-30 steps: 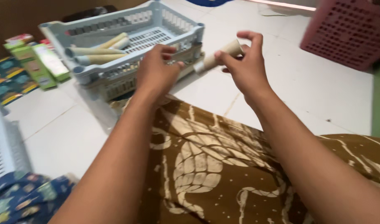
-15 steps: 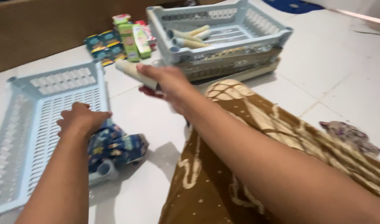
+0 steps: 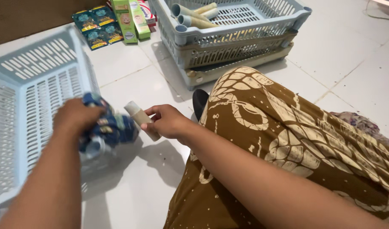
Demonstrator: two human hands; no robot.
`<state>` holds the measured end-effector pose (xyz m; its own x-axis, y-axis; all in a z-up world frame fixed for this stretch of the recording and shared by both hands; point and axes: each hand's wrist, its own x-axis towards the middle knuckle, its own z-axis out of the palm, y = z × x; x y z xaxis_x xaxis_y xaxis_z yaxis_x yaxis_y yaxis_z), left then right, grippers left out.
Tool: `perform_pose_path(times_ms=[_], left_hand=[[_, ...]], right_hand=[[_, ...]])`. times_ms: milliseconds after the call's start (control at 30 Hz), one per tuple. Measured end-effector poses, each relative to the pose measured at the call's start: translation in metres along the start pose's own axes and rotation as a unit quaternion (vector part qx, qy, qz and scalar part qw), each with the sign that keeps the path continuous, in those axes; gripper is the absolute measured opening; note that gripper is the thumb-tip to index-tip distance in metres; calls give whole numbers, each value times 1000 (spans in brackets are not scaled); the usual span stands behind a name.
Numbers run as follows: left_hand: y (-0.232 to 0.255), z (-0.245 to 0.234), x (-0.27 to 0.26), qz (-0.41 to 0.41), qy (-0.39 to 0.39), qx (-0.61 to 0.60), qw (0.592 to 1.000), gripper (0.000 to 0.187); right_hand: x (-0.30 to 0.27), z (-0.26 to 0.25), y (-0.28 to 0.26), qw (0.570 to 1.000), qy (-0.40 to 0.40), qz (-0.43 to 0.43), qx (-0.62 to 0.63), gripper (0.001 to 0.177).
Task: The person wipes a light-blue plastic basket with a cloth, then inserts cylindrical wooden dowels into the basket's corner sockets. The person repeats this process for multiple baskets, wiping each dowel before insertion and stacking the assembled baskets.
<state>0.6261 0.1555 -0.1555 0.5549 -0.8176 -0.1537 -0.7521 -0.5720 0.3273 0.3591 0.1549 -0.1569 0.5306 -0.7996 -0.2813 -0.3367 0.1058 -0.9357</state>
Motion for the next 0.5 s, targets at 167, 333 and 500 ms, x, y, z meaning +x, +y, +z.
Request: perform_pose_path(times_ms=[167,333,500], left_hand=[[5,-66,21,-51,1,-304,951,55],[17,-90,3,-30,9,-415,909,45],[37,-80,-12,-25,26,-459,888,43]], right_hand=[[-7,-4,-11,969,9,113,217,42],[7,-2,-9,879,-66,134,452,36],[19,1,6,804,-117,152,563,43]])
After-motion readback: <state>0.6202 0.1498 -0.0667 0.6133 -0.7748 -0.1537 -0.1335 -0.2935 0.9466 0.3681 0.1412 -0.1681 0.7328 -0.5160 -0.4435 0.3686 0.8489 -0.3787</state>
